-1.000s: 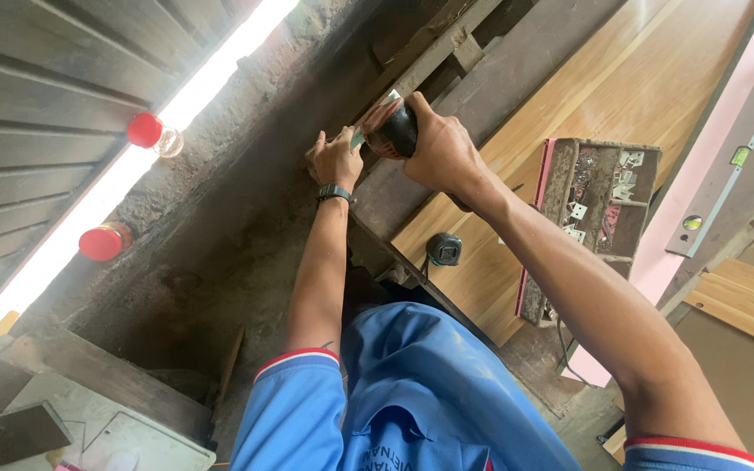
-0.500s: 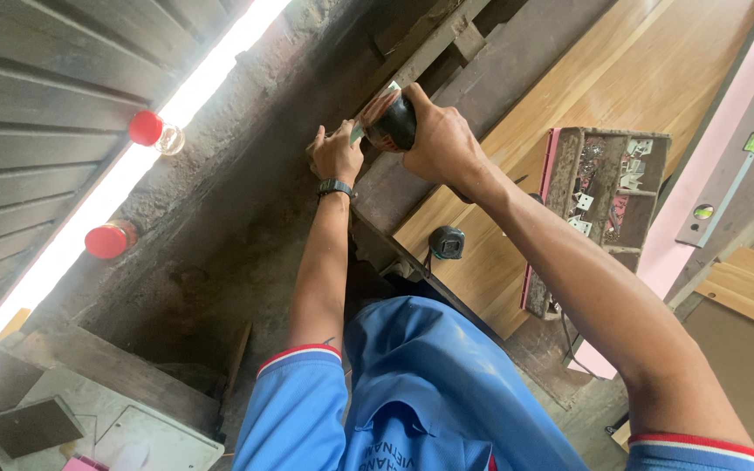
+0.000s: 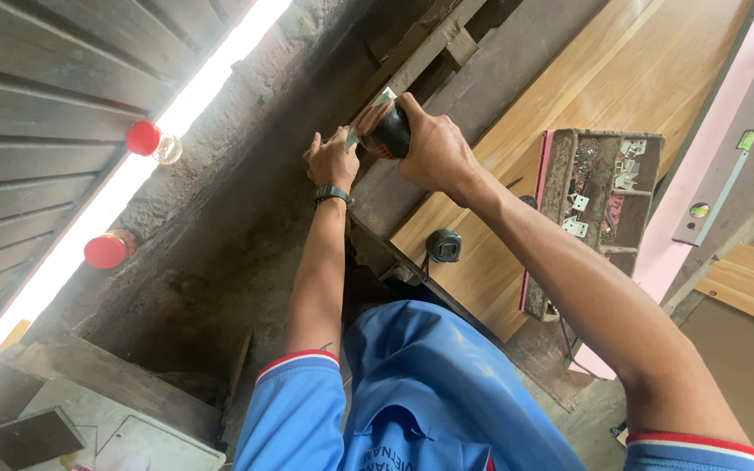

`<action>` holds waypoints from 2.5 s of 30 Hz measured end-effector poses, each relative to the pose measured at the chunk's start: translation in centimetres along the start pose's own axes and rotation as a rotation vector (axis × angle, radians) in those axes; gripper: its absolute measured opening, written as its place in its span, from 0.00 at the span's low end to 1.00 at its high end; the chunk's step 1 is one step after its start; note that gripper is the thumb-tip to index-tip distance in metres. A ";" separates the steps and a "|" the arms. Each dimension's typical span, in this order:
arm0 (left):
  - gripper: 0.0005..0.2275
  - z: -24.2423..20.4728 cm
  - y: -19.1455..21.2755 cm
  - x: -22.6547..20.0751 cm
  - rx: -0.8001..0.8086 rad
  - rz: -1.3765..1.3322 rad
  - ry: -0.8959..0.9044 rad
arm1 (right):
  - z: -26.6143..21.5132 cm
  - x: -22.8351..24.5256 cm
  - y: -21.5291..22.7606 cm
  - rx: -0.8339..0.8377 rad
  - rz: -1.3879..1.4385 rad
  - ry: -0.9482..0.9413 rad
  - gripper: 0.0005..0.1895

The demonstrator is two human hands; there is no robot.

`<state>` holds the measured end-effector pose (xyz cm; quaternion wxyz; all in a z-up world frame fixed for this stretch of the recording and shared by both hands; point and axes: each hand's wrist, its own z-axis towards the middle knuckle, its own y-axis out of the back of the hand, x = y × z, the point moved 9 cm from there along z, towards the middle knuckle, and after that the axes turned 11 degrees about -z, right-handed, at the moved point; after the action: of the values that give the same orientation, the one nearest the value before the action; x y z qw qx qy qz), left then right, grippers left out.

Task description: The person attaches hardware to a wooden panel by retrieving metal components from a divided box and securing them using a power drill.

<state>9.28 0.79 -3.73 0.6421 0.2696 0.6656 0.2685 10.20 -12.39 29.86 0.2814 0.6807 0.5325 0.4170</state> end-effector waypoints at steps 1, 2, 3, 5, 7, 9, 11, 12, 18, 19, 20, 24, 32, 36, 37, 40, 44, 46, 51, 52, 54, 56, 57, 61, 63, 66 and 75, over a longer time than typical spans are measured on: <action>0.17 0.0 0.2 -0.1 -0.010 -0.002 0.004 | -0.1 0.0 0.1 0.001 0.006 0.009 0.36; 0.17 -0.1 0.4 -0.1 -0.019 -0.006 0.009 | -0.2 0.1 0.1 0.005 0.011 0.017 0.36; 0.17 0.0 0.6 -0.4 -0.018 -0.005 0.008 | -0.1 0.1 0.1 0.004 0.012 0.017 0.36; 0.16 -0.2 0.9 -0.7 0.003 -0.013 0.014 | -0.2 0.2 0.2 -0.005 0.021 0.026 0.36; 0.16 -0.3 1.0 -1.0 0.005 -0.005 0.015 | 0.2 -0.3 -0.4 0.001 -0.001 0.013 0.37; 0.16 -0.2 1.3 -1.1 0.003 0.004 0.013 | 0.5 -0.4 -0.7 0.003 -0.023 0.003 0.38; 0.16 0.0 1.4 -1.3 0.003 -0.015 0.011 | 0.5 -0.3 -0.6 -0.004 -0.030 0.006 0.37; 0.16 -0.1 1.4 -1.3 0.002 -0.015 0.010 | 0.4 -0.2 -0.5 -0.005 -0.030 0.006 0.37; 0.15 -0.1 0.9 -0.9 0.011 0.007 0.007 | 0.5 -0.2 -0.5 -0.025 -0.001 0.049 0.38; 0.15 -0.1 0.9 -0.8 0.005 0.005 0.002 | 0.4 -0.3 -0.5 -0.014 -0.014 0.034 0.38; 0.16 -0.2 0.8 -0.7 -0.001 0.003 -0.002 | 0.4 -0.4 -0.6 -0.002 -0.028 0.019 0.39; 0.15 -0.1 1.0 -1.1 0.000 0.007 -0.009 | 0.6 -0.6 -0.8 -0.002 -0.021 0.017 0.38; 0.15 -0.2 1.3 -1.1 -0.034 -0.022 -0.013 | 0.5 -0.3 -1.0 0.009 -0.012 0.019 0.40; 0.16 -0.2 1.4 -1.1 -0.041 -0.004 -0.024 | 0.8 -0.7 -1.5 0.025 -0.028 0.012 0.41; 0.16 -0.3 1.7 -1.3 -0.052 -0.013 -0.031 | 0.8 -0.7 -1.5 0.018 -0.029 0.017 0.41; 0.16 -0.2 1.8 -1.4 -0.058 -0.025 -0.031 | 0.9 -0.9 -1.6 0.014 -0.015 0.024 0.40; 0.15 -0.1 1.4 -1.2 -0.054 -0.018 -0.029 | 0.9 -1.1 -1.7 0.015 -0.021 0.009 0.41; 0.15 -0.2 1.1 -0.8 -0.057 -0.014 -0.032 | 0.9 -1.0 -1.8 0.027 -0.027 0.001 0.41; 0.15 -0.3 2.3 -1.9 -0.065 0.003 -0.041 | 0.9 -1.0 -2.0 0.065 -0.044 -0.012 0.41; 0.15 -0.2 2.3 -1.9 -0.032 0.011 -0.004 | 0.8 -0.9 -1.8 0.071 -0.021 -0.020 0.40; 0.14 -0.3 1.9 -1.6 -0.005 0.015 0.021 | 0.5 -0.7 -1.4 0.064 -0.001 -0.030 0.39; 0.14 -0.3 0.9 -0.7 -0.024 0.009 0.004 | 0.2 -0.5 -1.7 0.139 -0.023 -0.066 0.39; 0.14 0.2 1.2 -1.2 -0.031 0.004 -0.007 | 0.6 -0.7 -1.7 0.125 -0.026 -0.068 0.39; 0.14 0.1 1.8 -1.7 -0.027 0.035 0.022 | 0.3 -0.6 -1.5 0.136 0.018 -0.074 0.39; 0.14 -0.4 3.6 -2.9 -0.031 0.035 0.033 | -0.2 -0.3 -1.5 0.147 0.029 -0.071 0.39; 0.17 -0.7 4.6 -3.7 0.042 0.037 0.123 | -0.4 0.1 -1.0 0.120 0.060 -0.026 0.40; 0.15 -0.8 2.4 -2.0 0.056 -0.011 0.060 | -1.3 0.5 0.5 0.110 0.038 -0.057 0.40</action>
<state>8.56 1.12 -0.60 0.6156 0.2756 0.6931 0.2544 9.35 -12.11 31.08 0.2505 0.7167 0.5334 0.3729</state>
